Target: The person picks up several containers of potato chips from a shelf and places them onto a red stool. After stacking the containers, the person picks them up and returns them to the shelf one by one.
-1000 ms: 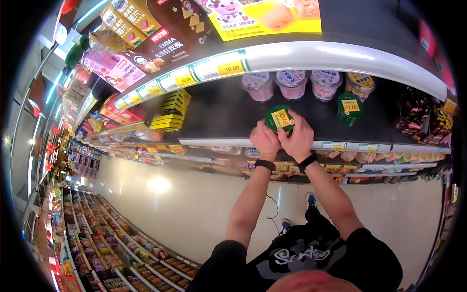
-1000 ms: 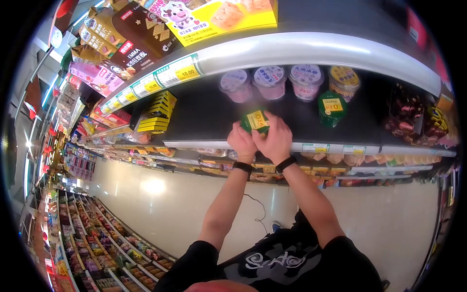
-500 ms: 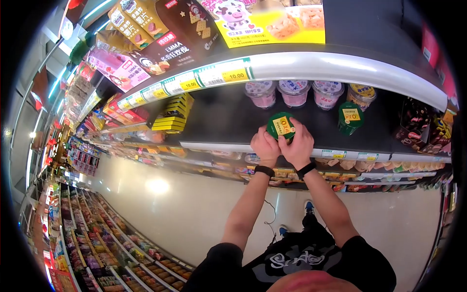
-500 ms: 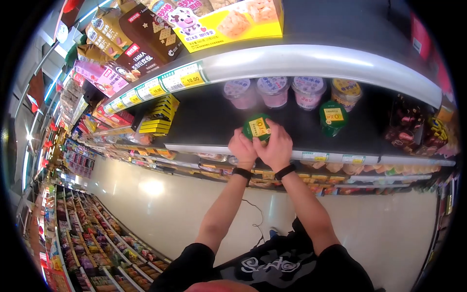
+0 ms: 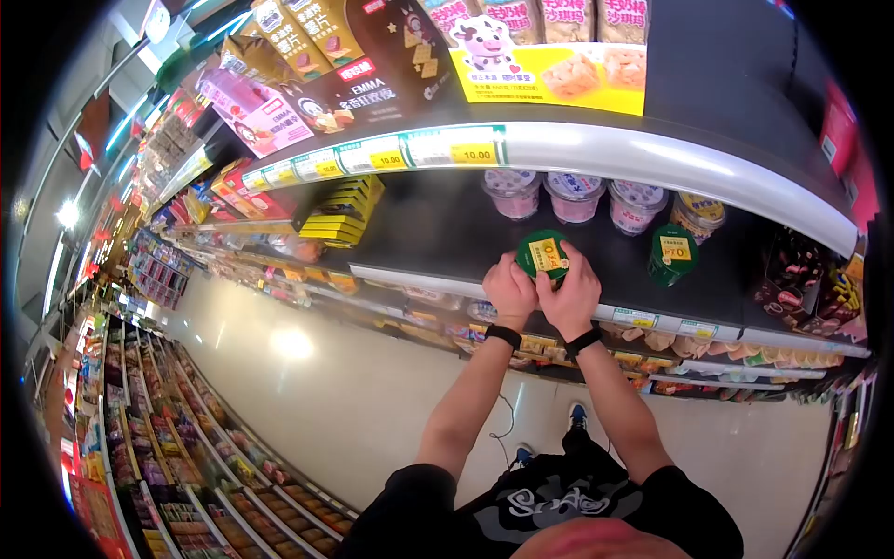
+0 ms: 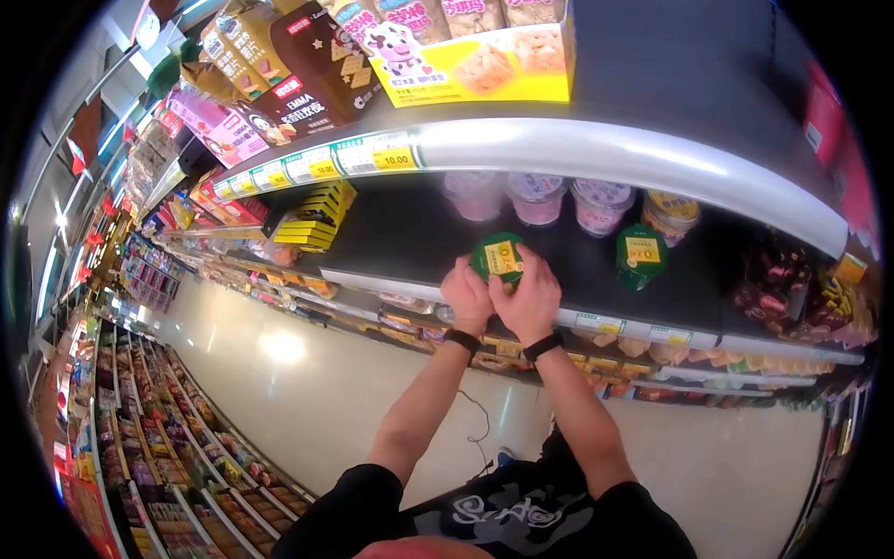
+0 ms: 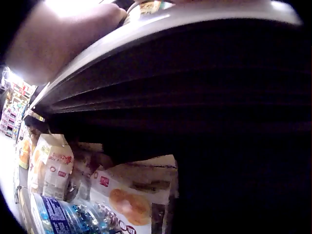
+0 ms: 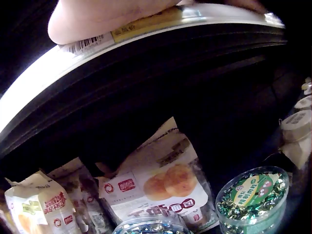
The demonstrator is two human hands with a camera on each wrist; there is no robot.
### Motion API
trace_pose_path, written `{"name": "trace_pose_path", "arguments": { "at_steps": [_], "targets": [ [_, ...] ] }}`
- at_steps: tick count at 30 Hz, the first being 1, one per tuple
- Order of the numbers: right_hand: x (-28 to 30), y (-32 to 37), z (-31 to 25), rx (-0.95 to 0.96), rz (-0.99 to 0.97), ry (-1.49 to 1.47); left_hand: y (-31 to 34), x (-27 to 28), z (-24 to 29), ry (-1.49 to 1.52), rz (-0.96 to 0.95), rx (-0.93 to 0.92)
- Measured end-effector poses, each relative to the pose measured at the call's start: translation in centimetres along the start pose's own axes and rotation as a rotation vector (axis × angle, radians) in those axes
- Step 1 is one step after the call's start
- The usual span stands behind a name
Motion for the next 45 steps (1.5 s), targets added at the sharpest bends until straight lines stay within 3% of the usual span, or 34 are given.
{"name": "trace_pose_path", "arguments": {
  "at_steps": [16,28,45],
  "targets": [
    [0.1,-0.1,-0.1,-0.014,-0.038,-0.025,-0.2,0.6,0.5,0.046,0.031,-0.068],
    [0.8,-0.4,-0.1,-0.010,-0.127,-0.070,-0.1,0.1,0.1,0.038,0.071,-0.014],
    [2.5,-1.1,0.2,-0.015,-0.363,-0.122,0.1,0.2,0.3,-0.058,0.039,0.063]
  ]
}}
Point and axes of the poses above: each hand's wrist, its own y-axis away from the middle knuckle, its own x-axis out of the back of the hand, z = x × y, the point moved 1 cm from there along -y, towards the middle knuckle, and after that the axes turned 10 degrees about -z, right-handed, at the moved point
